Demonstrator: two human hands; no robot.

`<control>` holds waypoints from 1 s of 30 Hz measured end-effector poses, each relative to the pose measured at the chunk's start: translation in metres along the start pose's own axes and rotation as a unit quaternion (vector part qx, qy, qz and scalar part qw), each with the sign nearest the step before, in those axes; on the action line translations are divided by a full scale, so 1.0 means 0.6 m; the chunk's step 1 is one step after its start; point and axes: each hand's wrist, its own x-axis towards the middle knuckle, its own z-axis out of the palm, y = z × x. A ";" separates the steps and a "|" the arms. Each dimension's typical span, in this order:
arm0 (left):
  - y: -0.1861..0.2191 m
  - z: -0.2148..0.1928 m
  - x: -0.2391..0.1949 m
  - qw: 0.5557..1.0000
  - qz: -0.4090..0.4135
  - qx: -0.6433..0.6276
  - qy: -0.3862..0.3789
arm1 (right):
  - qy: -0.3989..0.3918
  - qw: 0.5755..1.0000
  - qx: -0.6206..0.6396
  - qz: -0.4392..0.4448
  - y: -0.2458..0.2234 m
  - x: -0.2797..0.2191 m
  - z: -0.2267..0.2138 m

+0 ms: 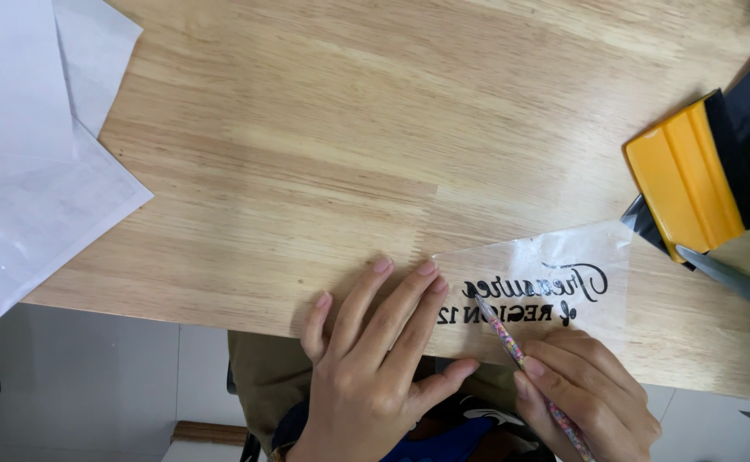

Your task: Weeding a vinyl decal by removing excess material from the cut design using hands and a weeding tool

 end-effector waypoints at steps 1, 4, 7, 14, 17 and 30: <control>0.000 0.000 0.000 1.000 0.000 -0.002 0.001 | 0.003 1.000 -0.001 -0.012 0.002 0.000 0.001; 0.000 -0.002 0.002 1.000 0.002 -0.005 0.002 | 0.005 1.000 -0.004 -0.017 0.001 0.000 0.000; 0.001 -0.003 0.001 1.000 0.004 -0.007 -0.002 | 0.004 1.000 -0.004 -0.015 0.001 0.002 0.000; 0.003 -0.007 0.003 1.000 0.004 -0.008 -0.013 | 0.015 1.000 -0.003 -0.014 0.001 -0.001 0.001; 0.003 -0.006 0.000 1.000 0.006 0.004 -0.019 | 0.023 0.999 0.010 -0.025 -0.002 0.008 0.003; 0.023 -0.051 0.019 0.995 -0.032 -0.065 -0.074 | 0.197 0.978 0.062 -0.032 0.010 -0.017 0.018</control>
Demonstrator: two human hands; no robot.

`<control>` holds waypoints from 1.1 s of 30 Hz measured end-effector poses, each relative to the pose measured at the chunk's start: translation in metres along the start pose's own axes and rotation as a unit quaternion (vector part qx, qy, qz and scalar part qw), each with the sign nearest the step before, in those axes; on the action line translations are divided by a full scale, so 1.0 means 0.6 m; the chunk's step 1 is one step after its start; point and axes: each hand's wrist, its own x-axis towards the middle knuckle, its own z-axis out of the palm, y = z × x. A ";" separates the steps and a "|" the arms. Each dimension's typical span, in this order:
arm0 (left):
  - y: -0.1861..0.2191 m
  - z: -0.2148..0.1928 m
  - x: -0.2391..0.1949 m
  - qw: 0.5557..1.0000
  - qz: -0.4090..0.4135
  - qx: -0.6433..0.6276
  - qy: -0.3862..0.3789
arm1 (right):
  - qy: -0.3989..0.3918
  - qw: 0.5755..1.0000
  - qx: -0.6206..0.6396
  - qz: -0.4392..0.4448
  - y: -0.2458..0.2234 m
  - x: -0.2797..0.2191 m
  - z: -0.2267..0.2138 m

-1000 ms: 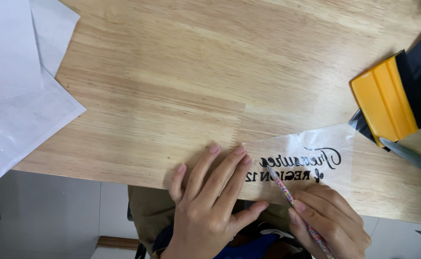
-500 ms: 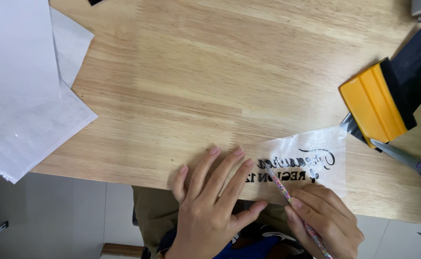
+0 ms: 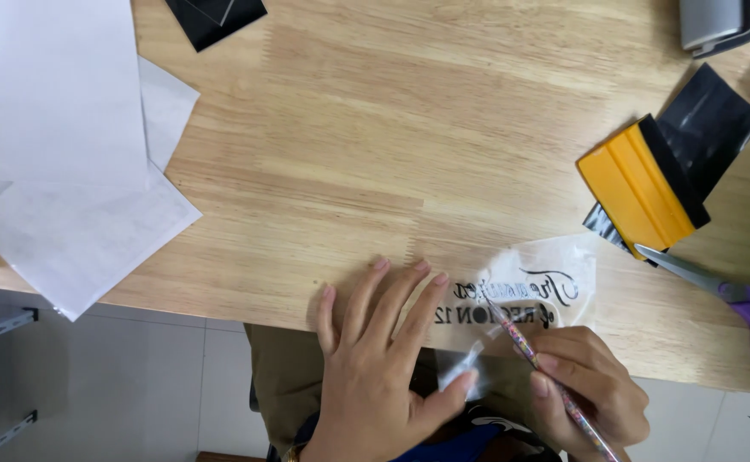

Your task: Weeding a vinyl decal by removing excess material from the cut design using hands and a weeding tool

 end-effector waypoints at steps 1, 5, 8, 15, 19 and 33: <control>0.002 -0.012 0.003 0.999 -0.010 -0.041 -0.025 | -0.027 0.999 0.009 0.032 -0.003 0.000 -0.006; -0.001 -0.020 0.019 0.993 -0.019 -0.096 0.062 | -0.047 0.994 0.033 0.089 -0.015 0.006 -0.011; 0.002 -0.016 0.030 0.991 -0.005 -0.079 0.106 | -0.053 0.995 0.033 0.076 -0.012 0.010 -0.012; 0.019 0.016 0.054 0.995 0.056 0.056 0.054 | -0.063 0.992 0.053 0.097 -0.013 0.016 -0.023; 0.024 0.024 0.067 0.996 0.050 0.043 0.052 | -0.069 0.992 0.059 0.084 -0.014 0.022 -0.023; 0.058 -0.013 0.060 0.995 0.016 -0.085 0.040 | -0.084 0.991 0.056 0.089 -0.018 0.038 -0.025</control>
